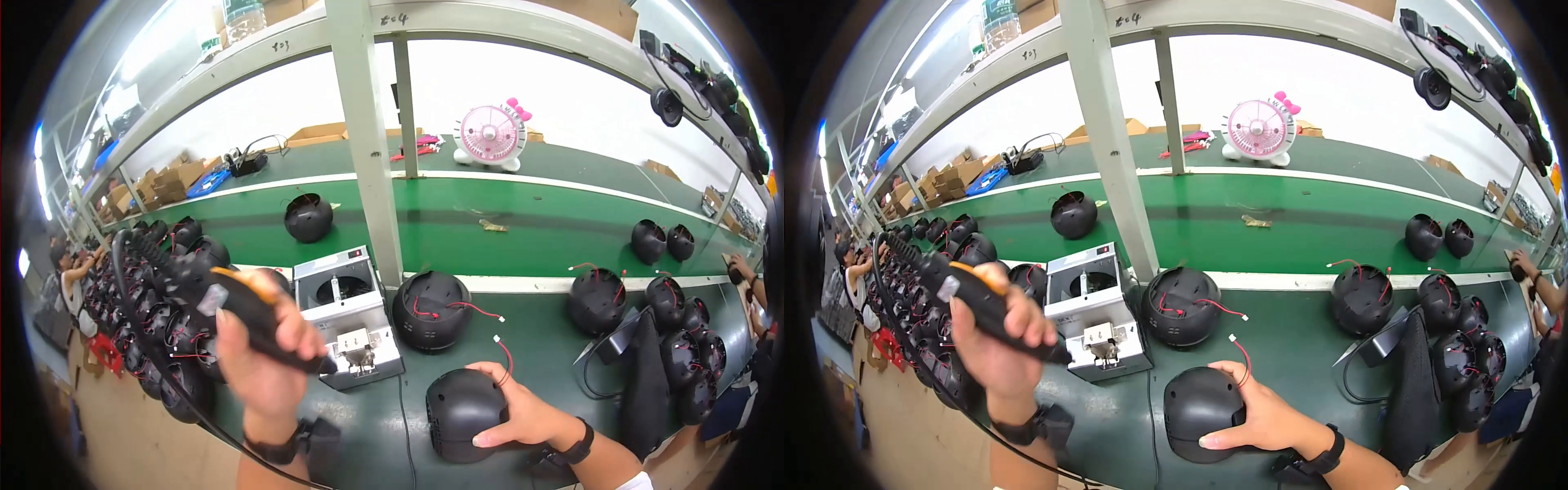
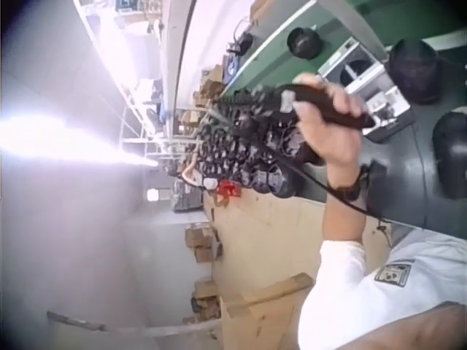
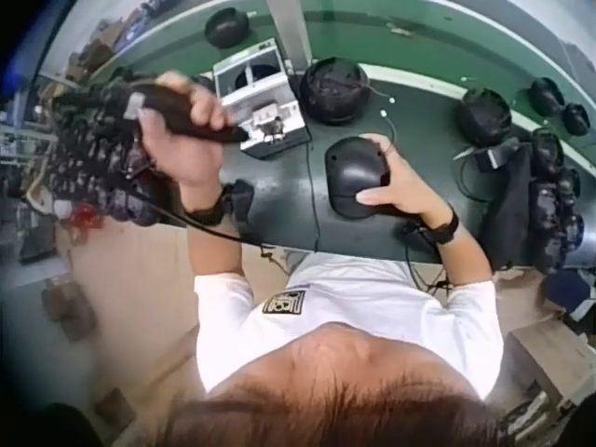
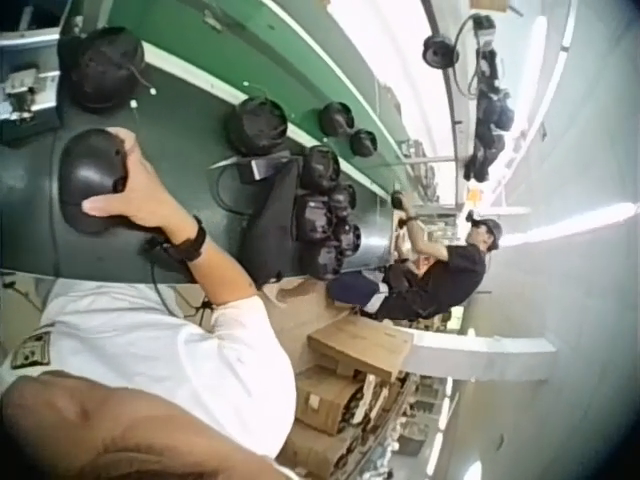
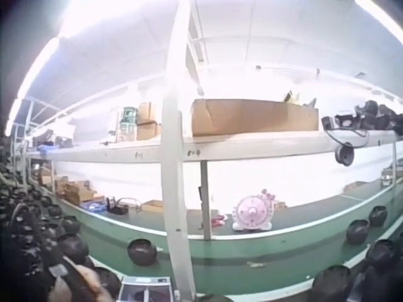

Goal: Assembling black plastic dome components using a screw machine and electric screwdriver on a factory line.

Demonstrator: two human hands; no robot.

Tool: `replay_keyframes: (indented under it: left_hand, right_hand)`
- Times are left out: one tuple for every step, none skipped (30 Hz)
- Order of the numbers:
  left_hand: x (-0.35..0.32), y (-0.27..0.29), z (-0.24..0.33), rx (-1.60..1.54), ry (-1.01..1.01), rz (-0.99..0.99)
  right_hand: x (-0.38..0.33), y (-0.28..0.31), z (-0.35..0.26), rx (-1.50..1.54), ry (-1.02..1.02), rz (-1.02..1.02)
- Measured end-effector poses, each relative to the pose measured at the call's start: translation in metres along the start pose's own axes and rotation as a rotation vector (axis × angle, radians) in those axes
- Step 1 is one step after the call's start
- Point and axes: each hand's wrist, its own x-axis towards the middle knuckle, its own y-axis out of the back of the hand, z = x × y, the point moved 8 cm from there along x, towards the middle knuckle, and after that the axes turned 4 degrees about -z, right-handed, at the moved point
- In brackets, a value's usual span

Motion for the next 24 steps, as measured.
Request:
replay_keyframes:
  left_hand:
    - [0.008, -0.002, -0.01, 0.099, -0.024, 0.016]
    - [0.015, -0.005, -0.02, 0.193, -0.051, 0.03]
    - [0.02, -0.007, -0.028, 0.346, -0.035, 0.055]
    - [0.021, -0.007, -0.032, 0.36, -0.056, 0.047]
    - [0.021, -0.004, -0.041, 0.369, 0.013, 0.027]
    - [0.02, -0.002, -0.05, 0.378, 0.082, 0.007]
    - [0.019, 0.001, -0.062, 0.436, 0.146, 0.022]
    - [0.016, 0.004, -0.061, 0.438, 0.15, 0.025]
    - [0.009, 0.009, -0.058, 0.283, 0.21, 0.071]
    - [0.004, 0.01, -0.057, 0.125, 0.269, 0.115]
    - [0.002, -0.001, -0.038, 0.086, 0.186, 0.101]
    - [0.001, -0.01, -0.021, 0.047, 0.102, 0.088]
    - [0.0, -0.01, -0.004, 0.057, -0.067, 0.058]
    - [-0.001, -0.012, 0.006, 0.076, -0.155, -0.026]
    - [-0.003, -0.011, 0.011, 0.147, -0.2, 0.002]
    - [-0.006, -0.009, 0.014, 0.213, -0.247, 0.03]
    - [-0.006, -0.004, 0.012, 0.216, -0.246, 0.039]
    - [-0.006, 0.002, 0.007, 0.188, -0.248, 0.04]
    - [-0.007, 0.007, 0.003, 0.159, -0.25, 0.04]
    - [-0.007, 0.009, 0.0, 0.16, -0.251, 0.049]
    - [-0.008, 0.005, 0.0, 0.195, -0.289, 0.016]
    - [-0.01, 0.001, 0.0, 0.234, -0.325, -0.018]
    - [-0.011, -0.002, -0.008, 0.187, -0.281, -0.066]
    - [-0.013, 0.0, -0.019, 0.238, -0.203, -0.037]
  right_hand:
    - [0.0, 0.002, 0.004, -0.034, 0.039, 0.029]
    - [0.001, 0.005, 0.008, -0.073, 0.078, 0.061]
    - [0.005, 0.003, 0.017, -0.071, 0.075, 0.058]
    - [0.006, 0.004, 0.019, -0.042, 0.177, 0.107]
    - [0.006, 0.005, 0.016, -0.013, 0.278, 0.158]
    - [0.006, 0.004, 0.015, -0.006, 0.274, 0.154]
    - [0.006, 0.0, 0.009, -0.011, 0.302, 0.112]
    - [0.006, -0.002, 0.005, -0.015, 0.33, 0.069]
    - [0.007, -0.003, 0.01, -0.036, 0.341, 0.058]
    - [0.008, -0.001, 0.013, -0.032, 0.339, 0.058]
    - [0.009, -0.001, 0.017, 0.081, 0.338, 0.062]
    - [0.01, 0.0, 0.021, 0.194, 0.337, 0.065]
    - [0.014, 0.0, 0.023, 0.267, 0.328, 0.05]
    - [0.015, -0.001, 0.026, 0.275, 0.323, 0.042]
    - [0.016, -0.003, 0.027, 0.313, 0.335, 0.032]
    - [0.017, -0.002, 0.027, 0.343, 0.345, 0.023]
    - [0.018, -0.004, 0.025, 0.354, 0.343, 0.025]
    - [0.019, -0.004, 0.027, 0.355, 0.336, 0.017]
    - [0.018, -0.002, 0.03, 0.363, 0.337, 0.023]
    - [0.018, 0.0, 0.032, 0.372, 0.337, 0.029]
    - [0.018, 0.001, 0.032, 0.371, 0.332, 0.024]
    - [0.018, -0.001, 0.031, 0.392, 0.337, 0.012]
    - [0.018, -0.002, 0.03, 0.413, 0.343, 0.002]
    - [0.018, -0.002, 0.031, 0.416, 0.34, -0.002]
